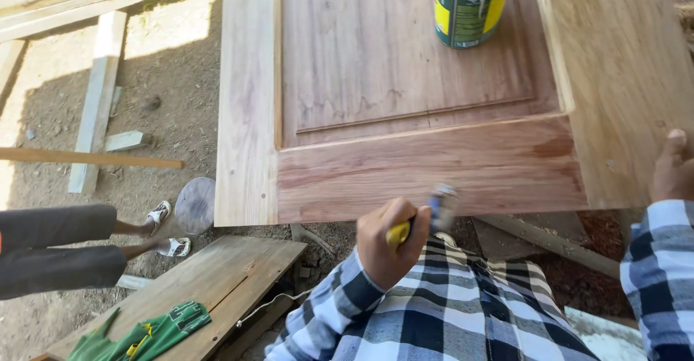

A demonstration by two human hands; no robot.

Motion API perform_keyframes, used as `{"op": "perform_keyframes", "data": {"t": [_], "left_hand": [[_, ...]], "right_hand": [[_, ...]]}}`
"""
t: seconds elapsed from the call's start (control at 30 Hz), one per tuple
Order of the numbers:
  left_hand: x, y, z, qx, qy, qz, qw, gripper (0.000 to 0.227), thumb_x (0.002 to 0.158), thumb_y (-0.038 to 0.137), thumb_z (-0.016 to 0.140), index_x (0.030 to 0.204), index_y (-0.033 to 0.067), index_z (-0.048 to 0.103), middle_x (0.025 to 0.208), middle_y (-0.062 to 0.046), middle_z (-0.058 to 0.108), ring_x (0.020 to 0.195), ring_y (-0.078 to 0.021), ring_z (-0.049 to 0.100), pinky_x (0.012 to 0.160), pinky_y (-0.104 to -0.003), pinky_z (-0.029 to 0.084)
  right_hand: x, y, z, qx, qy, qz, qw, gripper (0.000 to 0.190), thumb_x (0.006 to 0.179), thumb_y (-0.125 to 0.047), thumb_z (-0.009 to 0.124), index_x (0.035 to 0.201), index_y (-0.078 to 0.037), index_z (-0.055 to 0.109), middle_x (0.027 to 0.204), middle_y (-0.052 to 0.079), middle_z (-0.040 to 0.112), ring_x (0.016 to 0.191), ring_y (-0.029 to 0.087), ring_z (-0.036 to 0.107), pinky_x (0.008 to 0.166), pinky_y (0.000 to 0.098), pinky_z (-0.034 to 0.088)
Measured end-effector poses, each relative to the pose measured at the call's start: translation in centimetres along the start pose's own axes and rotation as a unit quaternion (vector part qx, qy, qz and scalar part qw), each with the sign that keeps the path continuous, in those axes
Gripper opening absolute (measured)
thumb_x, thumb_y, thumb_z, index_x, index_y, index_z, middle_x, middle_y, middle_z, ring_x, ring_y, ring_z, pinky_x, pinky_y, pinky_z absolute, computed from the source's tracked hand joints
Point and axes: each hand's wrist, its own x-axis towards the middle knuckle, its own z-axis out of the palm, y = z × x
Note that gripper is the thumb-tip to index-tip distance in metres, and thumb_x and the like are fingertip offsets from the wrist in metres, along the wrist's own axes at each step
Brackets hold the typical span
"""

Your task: Applying varnish or stain to a large wooden door using a paint brush in a workshop.

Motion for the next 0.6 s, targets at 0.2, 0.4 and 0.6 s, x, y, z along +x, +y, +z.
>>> {"op": "perform_keyframes", "data": {"t": [0.2,0.4,0.6], "left_hand": [[-3.8,-10.5,-1.4,-0.322,0.063,-0.29,0.899,0.006,0.095,0.014,0.07,0.091,0.0135,0.066,0.069,0.001,0.067,0.049,-0.0058,0.061,0.037,-0.019,0.045],[-9.1,-18.9,-17.2,-0.168,0.218,-0.394,0.877,0.015,0.095,0.018,0.076,0.085,0.0145,0.065,0.062,0.0,0.062,0.044,-0.0078,0.054,0.036,-0.022,0.038],[-8.1,-16.8,-18.9,0.318,0.189,-0.191,0.909,0.031,0.105,0.019,0.079,0.084,0.0097,0.059,0.069,-0.007,0.065,0.059,-0.0132,0.063,0.055,-0.031,0.05]], "right_hand": [[0.3,2.4,1.6,0.175,-0.079,0.03,0.981,0.045,0.118,-0.034,0.045,0.131,0.005,0.062,0.115,0.018,0.072,0.106,0.032,0.074,0.085,0.0432,0.06],[-0.5,2.6,1.2,0.122,-0.064,0.033,0.99,0.045,0.116,-0.034,0.047,0.129,0.005,0.062,0.112,0.019,0.073,0.103,0.033,0.073,0.083,0.0446,0.059],[-0.1,1.6,2.5,0.076,-0.057,0.009,0.995,0.045,0.114,-0.035,0.049,0.127,0.006,0.062,0.11,0.02,0.073,0.1,0.035,0.073,0.08,0.046,0.058]]}}
